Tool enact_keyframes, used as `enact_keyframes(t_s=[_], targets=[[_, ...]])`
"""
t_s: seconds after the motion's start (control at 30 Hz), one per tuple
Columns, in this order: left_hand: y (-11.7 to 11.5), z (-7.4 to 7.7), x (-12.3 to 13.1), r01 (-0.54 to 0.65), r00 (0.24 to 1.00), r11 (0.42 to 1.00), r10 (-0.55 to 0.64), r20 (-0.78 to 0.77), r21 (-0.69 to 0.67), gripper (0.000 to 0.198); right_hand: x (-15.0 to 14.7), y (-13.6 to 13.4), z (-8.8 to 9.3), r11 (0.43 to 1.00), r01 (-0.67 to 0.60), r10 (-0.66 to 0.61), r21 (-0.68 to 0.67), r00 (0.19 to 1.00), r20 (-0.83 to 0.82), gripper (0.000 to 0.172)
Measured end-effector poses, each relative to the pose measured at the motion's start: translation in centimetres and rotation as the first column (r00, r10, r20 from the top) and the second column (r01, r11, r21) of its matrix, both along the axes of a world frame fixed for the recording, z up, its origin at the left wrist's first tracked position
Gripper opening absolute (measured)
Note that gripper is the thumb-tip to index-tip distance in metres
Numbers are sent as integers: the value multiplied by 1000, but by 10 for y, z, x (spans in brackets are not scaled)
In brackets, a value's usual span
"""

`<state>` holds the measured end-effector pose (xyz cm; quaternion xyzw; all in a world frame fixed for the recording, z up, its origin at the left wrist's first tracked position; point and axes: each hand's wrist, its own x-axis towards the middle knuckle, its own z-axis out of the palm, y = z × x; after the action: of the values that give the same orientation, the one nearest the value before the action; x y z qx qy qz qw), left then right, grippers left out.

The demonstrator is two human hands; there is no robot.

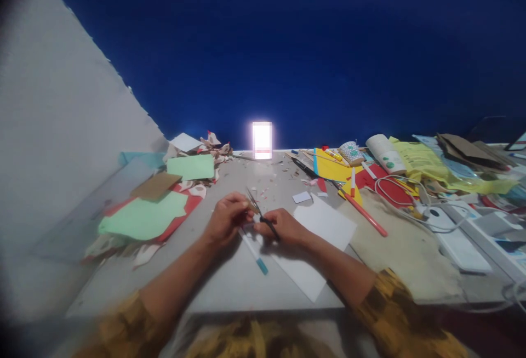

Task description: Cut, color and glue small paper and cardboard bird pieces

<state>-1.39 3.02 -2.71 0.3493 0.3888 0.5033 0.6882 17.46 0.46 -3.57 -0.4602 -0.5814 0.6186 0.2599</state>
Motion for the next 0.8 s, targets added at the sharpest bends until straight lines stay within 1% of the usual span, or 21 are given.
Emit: enact_keyframes(t_s=[0.1,0.23,0.5,0.6,0.7,0.8], targets=[[-1,-1,0,-5,1000,1000,5,-5,9,24,-1,-1,-3,999,-28,24,41,997,78,50],[0,0,1,-28,999,1000,28,-32,9,23,-1,1,-6,994,-49,32,100,987,159,49],[-1,-3,3,-48,998,999,49,-26,25,20,-6,0,-7,994,12,-34,112,980,195,49],[-2,-3,4,-28,1000,999,28,-11,16,20,-8,0,-9,993,59,-73,98,987,140,49],[-2,-3,3,-6,1000,1000,6,23,-12,22,-7,4,-8,989,126,-127,78,992,12,50],[1,-3,1,0,999,999,2,48,-42,25,-2,9,-2,963,246,-233,106,965,-124,40]])
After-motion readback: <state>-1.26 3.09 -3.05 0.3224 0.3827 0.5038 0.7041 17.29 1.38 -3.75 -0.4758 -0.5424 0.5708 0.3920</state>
